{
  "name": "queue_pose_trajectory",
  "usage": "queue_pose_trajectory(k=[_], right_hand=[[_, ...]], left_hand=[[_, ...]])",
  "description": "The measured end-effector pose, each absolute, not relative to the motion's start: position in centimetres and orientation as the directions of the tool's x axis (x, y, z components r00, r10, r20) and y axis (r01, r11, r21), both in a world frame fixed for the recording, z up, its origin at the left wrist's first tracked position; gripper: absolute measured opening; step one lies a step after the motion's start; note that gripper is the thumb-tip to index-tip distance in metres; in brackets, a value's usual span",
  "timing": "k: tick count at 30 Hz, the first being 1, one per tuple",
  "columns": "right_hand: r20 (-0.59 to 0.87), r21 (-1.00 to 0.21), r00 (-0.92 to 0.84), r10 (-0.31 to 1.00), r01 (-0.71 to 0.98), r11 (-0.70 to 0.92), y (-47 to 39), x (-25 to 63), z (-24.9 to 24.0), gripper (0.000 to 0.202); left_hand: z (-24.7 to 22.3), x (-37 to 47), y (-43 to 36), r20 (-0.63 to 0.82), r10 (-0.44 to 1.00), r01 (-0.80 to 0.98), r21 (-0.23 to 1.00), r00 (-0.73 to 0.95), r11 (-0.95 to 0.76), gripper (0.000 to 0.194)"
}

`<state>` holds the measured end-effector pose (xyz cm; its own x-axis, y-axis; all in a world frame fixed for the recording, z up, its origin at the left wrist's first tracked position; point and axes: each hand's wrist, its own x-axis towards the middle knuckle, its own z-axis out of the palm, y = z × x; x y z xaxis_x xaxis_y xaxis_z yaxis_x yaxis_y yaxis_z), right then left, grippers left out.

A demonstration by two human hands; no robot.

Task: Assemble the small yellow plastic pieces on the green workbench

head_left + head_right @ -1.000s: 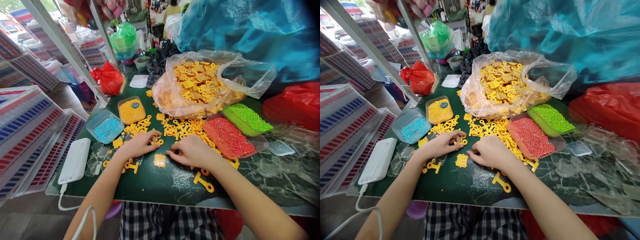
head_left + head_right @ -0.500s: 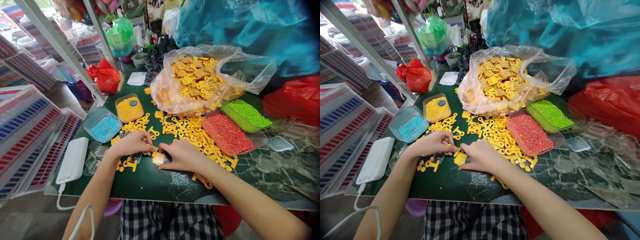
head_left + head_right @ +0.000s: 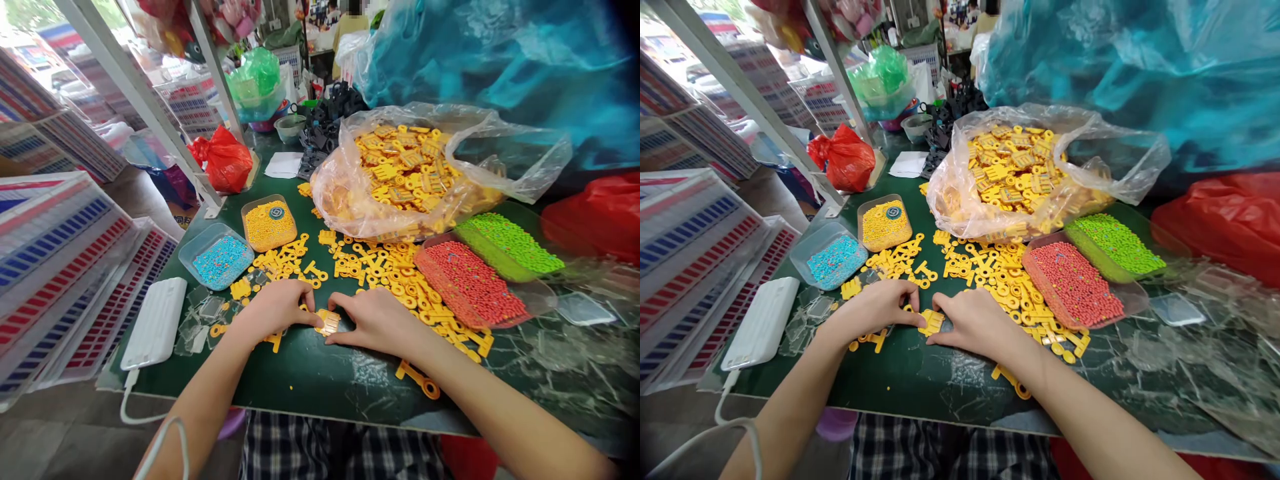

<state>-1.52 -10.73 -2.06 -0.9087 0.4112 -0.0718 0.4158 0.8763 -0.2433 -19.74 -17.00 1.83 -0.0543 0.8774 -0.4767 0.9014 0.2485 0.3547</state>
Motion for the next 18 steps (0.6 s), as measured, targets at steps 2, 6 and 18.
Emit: queue_pose_trajectory(k=[2,6,18], right_hand=[[-0.06,-0.25,-0.91,0.41,0.411,0.877,-10.7,-1.5,-2.3,0.044],[-0.026,-0.268,-0.916,0.399,0.391,0.881,-10.6,-1.4,-2.8,0.04],[0.04,-0.269,-0.937,0.347,0.324,0.907,-10.4,-1.2,-3.2,0.037]], left_hand=[[1.6,-19.6,-17.0,-0.446,0.892,0.917,0.319,-0.076,0.238,0.034],[0.9,-19.2,-17.1,-0.412,0.908,0.937,0.28,-0.078,0.208,0.04],[5.1,-33.9,-19.5,0.209,0.709,0.711,0.449,-0.673,0.542,0.034]])
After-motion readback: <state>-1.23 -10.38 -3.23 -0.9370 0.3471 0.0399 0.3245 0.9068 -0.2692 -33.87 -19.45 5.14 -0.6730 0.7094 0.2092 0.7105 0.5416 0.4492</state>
